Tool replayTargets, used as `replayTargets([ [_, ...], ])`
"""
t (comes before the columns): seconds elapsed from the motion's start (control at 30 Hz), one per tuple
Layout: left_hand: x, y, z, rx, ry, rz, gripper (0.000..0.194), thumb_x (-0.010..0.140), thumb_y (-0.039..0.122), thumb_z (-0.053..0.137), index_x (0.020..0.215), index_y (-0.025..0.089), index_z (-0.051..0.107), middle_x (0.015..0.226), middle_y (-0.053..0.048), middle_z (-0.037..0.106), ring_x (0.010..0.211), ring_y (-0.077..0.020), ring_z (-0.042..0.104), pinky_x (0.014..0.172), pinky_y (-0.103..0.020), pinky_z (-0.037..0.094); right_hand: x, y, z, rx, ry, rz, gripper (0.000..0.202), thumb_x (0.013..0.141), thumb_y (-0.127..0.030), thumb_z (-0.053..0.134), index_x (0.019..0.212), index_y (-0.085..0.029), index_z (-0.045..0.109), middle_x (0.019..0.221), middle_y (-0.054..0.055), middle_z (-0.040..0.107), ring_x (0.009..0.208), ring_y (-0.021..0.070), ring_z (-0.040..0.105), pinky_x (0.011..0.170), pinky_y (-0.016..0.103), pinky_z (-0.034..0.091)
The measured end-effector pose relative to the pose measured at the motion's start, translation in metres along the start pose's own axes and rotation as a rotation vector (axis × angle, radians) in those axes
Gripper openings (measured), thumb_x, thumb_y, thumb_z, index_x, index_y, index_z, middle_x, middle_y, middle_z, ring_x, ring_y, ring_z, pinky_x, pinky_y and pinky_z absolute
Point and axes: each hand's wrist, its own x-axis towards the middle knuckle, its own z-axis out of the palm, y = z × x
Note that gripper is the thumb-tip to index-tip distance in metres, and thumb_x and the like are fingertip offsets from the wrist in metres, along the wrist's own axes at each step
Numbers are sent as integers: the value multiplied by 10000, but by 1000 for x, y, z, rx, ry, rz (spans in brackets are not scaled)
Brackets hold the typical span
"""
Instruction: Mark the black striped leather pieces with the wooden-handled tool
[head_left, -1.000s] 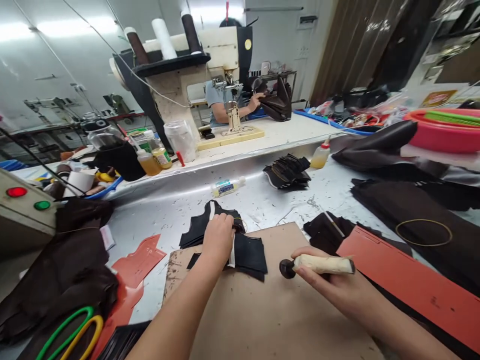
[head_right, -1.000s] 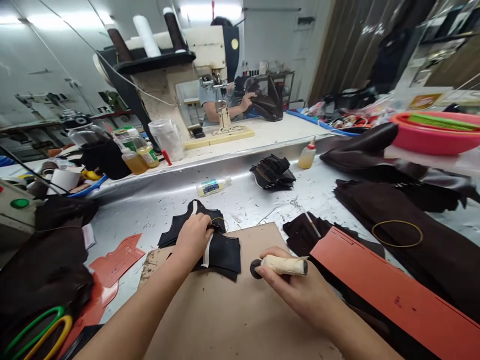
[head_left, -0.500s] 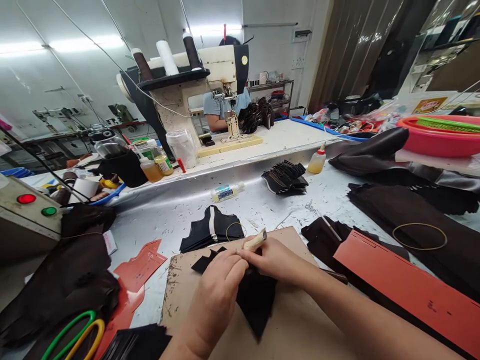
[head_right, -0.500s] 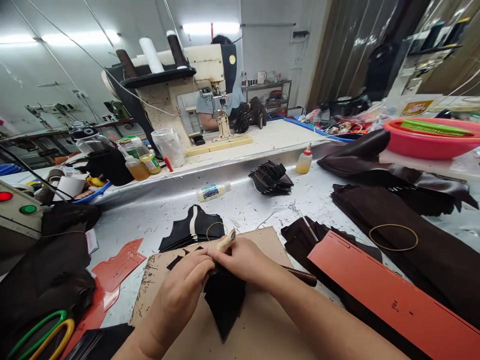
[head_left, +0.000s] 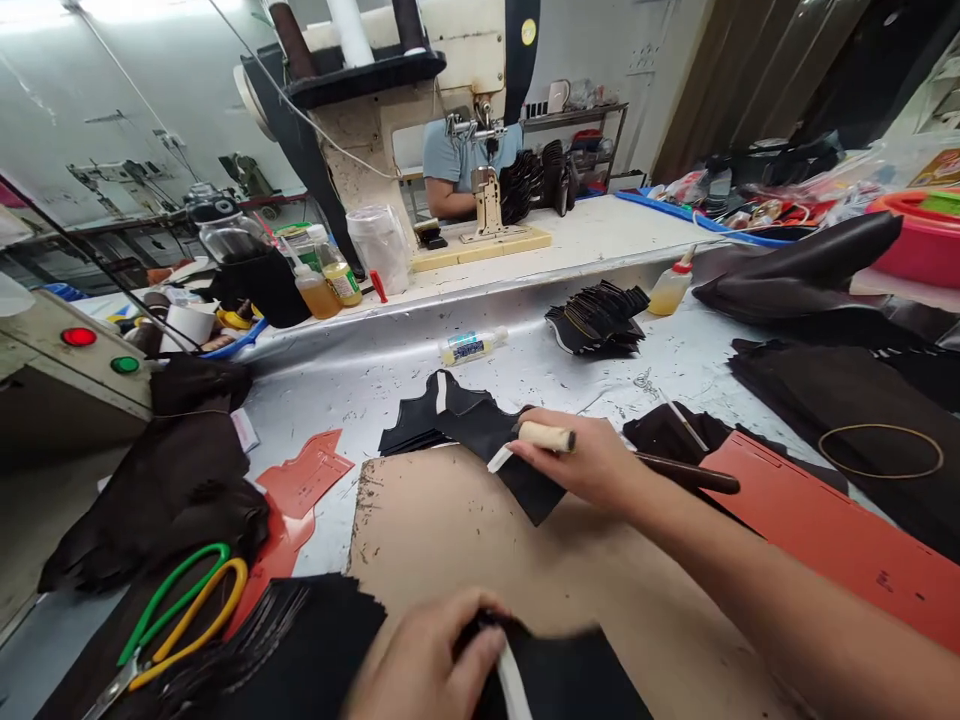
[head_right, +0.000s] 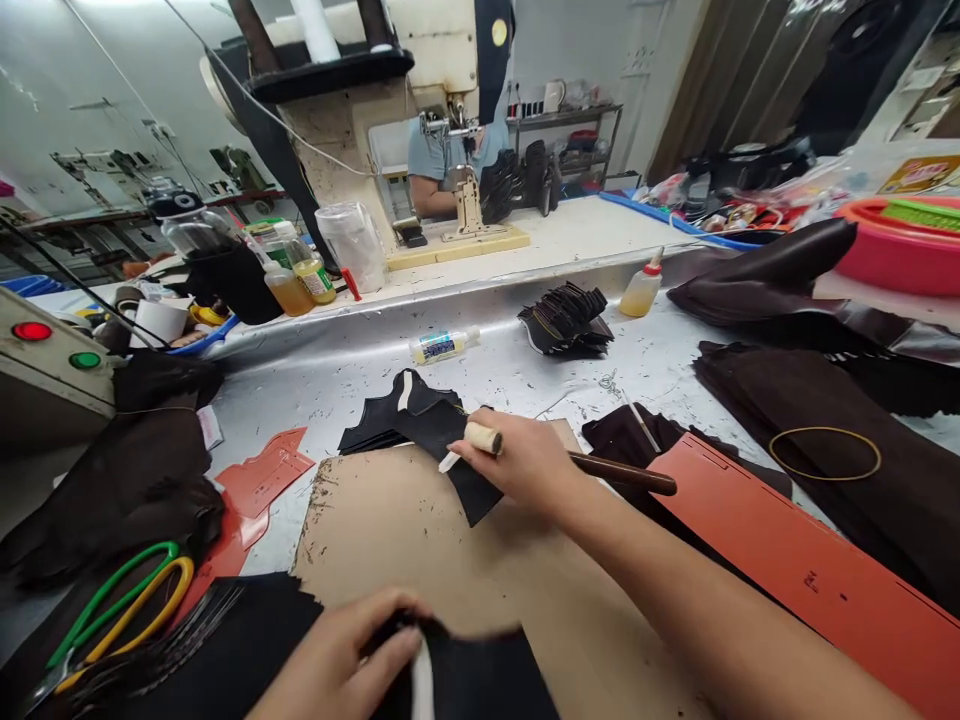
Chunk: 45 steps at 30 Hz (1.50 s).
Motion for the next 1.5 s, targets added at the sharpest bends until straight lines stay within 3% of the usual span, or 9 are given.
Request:
replayTargets([
  [0.1,14,-8,38,64,181,-71,193,827,128,518,903,260,638,912,-37,690,858,-216,654,793,-345,530,-23,-11,-19,140,-43,-67,196,875,-418,581,946,-244,636,859,1,675,775,186,615,692,270,423],
  [0.2,22,-12,50,90,239,-46,180,796,100,593,904,243,601,904,-37,652,841,-218,625,794,-367,509,-50,-28,-22,293,-204,-26,144,853,-345,620,955,-249,651,816,-29,675,713,156,616,637,242,442],
  [0.3,26,-13,46,102,189,-90,173,764,79,649,829,226,586,818,-10,628,749,-197,607,717,-341,502,-67,-37,-7,331,-292,19,118,845,-310,634,944,-248,653,822,-30,671,720,157,611,635,242,445],
  [0.47,29,-15,40,125,117,-146,182,744,63,676,803,211,589,804,4,614,780,-195,605,690,-315,478,-69,-32,21,301,-303,68,98,850,-325,619,881,-234,641,781,-25,642,700,161,580,620,252,428],
  [0.57,30,-15,41,107,124,-132,123,789,109,654,809,207,581,804,0,608,764,-184,596,676,-304,465,-67,-29,26,262,-310,95,102,852,-333,608,860,-235,632,752,-22,624,679,166,561,606,256,417],
  [0.73,33,-15,42,172,165,-104,163,768,52,584,735,207,546,748,15,578,716,-167,578,632,-282,442,-69,-29,27,243,-310,127,125,857,-364,599,863,-242,624,726,-22,615,664,173,556,592,259,409],
  [1.1,16,-31,53,296,364,253,154,958,182,443,881,196,576,838,-36,618,755,-171,578,620,-266,465,-66,-30,25,206,-321,121,114,859,-366,610,860,-254,632,739,-37,628,657,161,571,592,259,414],
  [1.27,15,-30,49,373,335,311,212,964,150,408,843,183,578,820,-41,612,708,-166,550,604,-271,466,-64,-30,26,192,-313,84,111,867,-356,611,875,-248,635,767,-39,635,664,158,580,608,262,421],
  [1.5,15,-35,46,437,325,415,208,924,55,423,983,150,598,848,-64,617,709,-177,520,598,-283,451,-57,-36,21,203,-277,14,90,875,-320,610,879,-234,635,757,-26,633,684,162,584,600,252,418],
])
